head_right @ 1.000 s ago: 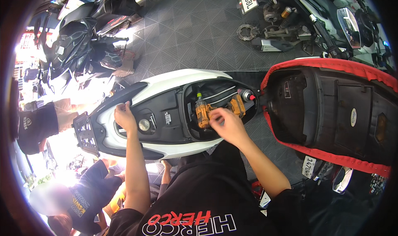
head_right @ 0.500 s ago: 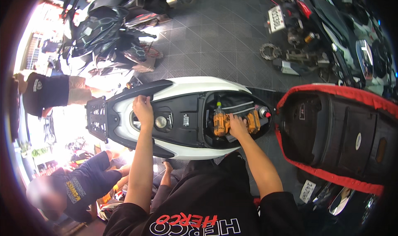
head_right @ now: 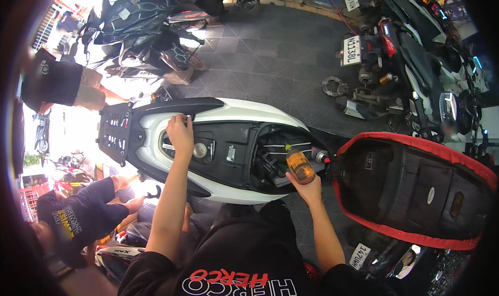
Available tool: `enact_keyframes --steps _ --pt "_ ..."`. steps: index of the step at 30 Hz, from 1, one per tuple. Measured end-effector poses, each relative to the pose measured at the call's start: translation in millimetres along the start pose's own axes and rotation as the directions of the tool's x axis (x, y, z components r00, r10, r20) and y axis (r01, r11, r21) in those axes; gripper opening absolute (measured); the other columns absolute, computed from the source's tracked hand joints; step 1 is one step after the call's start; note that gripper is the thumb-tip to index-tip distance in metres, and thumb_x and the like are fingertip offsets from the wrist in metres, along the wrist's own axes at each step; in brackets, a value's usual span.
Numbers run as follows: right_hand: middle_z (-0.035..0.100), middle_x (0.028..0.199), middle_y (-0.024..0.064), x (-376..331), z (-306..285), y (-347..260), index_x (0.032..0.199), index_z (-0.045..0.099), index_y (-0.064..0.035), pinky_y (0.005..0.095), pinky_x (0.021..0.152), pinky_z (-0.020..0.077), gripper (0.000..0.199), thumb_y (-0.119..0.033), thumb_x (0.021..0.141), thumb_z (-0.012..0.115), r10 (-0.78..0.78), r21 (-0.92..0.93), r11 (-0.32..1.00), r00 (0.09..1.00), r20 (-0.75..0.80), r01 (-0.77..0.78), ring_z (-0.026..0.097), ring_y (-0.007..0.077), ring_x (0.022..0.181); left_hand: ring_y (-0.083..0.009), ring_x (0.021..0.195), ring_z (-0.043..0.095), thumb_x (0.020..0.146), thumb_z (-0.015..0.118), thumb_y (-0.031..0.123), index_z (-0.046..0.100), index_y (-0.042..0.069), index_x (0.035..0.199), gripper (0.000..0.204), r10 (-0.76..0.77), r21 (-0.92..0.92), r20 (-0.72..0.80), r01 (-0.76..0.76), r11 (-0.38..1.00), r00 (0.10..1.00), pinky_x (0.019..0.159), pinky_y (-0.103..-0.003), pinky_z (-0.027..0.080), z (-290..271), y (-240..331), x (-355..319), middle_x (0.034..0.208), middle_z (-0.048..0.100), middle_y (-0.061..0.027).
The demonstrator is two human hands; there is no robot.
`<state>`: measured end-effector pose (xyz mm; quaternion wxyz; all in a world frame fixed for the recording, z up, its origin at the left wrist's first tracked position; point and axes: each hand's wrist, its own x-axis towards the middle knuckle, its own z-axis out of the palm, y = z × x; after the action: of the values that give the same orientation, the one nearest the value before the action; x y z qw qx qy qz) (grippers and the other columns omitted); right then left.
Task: The person walks through a motorcycle shop and approaches a white motorcycle. They remove the seat and use a power drill to attach a black metal plate to the motorcycle's frame, securing it with multiple screws.
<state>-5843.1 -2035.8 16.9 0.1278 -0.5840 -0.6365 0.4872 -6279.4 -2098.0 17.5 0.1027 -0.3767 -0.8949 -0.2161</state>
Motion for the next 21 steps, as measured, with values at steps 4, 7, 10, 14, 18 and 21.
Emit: enact_keyframes --steps 4,7,10,14,18,21 --pt "0.074 0.107 0.0065 -18 -12 -13 0.114 0.070 0.0001 0.0345 0.084 0.0558 0.043 -0.031 0.087 0.083 0.025 0.176 0.984 0.999 -0.047 -0.016 0.071 0.0170 0.096 -0.0343 0.087 0.061 0.091 0.072 0.018 0.065 0.001 0.089 0.018 -0.016 -0.019 0.018 0.016 1.000 1.000 0.081 -0.045 0.046 1 0 6 0.086 0.063 -0.0130" --pt "0.073 0.106 0.0039 -31 -21 -41 0.113 0.070 -0.0013 0.0316 0.083 0.0541 0.034 -0.023 0.090 0.080 0.167 0.211 0.963 0.986 0.014 -0.166 0.069 0.0146 0.094 -0.0346 0.089 0.060 0.090 0.070 0.014 0.064 0.001 0.092 0.014 0.034 -0.013 -0.008 -0.034 0.999 0.999 0.081 -0.045 0.046 4 -7 6 0.092 0.062 -0.0142" --pt "0.069 0.095 0.0006 -33 -17 -38 0.110 0.070 -0.0035 0.0271 0.073 0.0505 0.026 -0.022 0.092 0.078 0.066 0.244 0.967 0.998 0.013 -0.067 0.065 0.0099 0.083 -0.0344 0.092 0.060 0.089 0.070 0.011 0.064 0.002 0.095 0.012 0.158 0.020 -0.005 -0.158 0.987 0.987 0.082 -0.046 0.046 9 -18 3 0.096 0.061 -0.0148" --pt "0.068 0.089 -0.0005 -31 -4 -42 0.107 0.071 -0.0053 0.0252 0.069 0.0495 0.022 -0.021 0.093 0.076 -0.064 0.281 0.958 0.998 0.029 0.054 0.063 0.0084 0.080 -0.0328 0.094 0.058 0.088 0.071 0.010 0.065 0.001 0.096 0.014 0.108 -0.086 -0.022 -0.109 0.990 0.994 0.083 -0.044 0.046 0 -15 3 0.095 0.060 -0.0125" --pt "0.070 0.093 0.0028 -27 18 -72 0.111 0.067 -0.0019 0.0254 0.073 0.0523 0.016 -0.010 0.097 0.069 -0.111 0.368 0.929 0.976 0.189 0.034 0.065 0.0106 0.078 -0.0320 0.093 0.058 0.086 0.074 0.014 0.065 0.002 0.094 0.017 -0.008 -0.185 -0.108 -0.012 0.983 0.994 0.082 -0.044 0.045 2 -18 -2 0.095 0.060 -0.0115" --pt "0.074 0.105 0.0067 -15 36 -111 0.117 0.064 0.0027 0.0292 0.080 0.0574 0.023 -0.004 0.096 0.068 -0.190 0.387 0.920 0.934 0.304 0.061 0.071 0.0142 0.092 -0.0317 0.094 0.059 0.086 0.073 0.013 0.067 0.002 0.094 0.015 0.051 -0.143 -0.110 -0.067 0.987 0.993 0.084 -0.043 0.046 13 -29 1 0.097 0.060 -0.0111"
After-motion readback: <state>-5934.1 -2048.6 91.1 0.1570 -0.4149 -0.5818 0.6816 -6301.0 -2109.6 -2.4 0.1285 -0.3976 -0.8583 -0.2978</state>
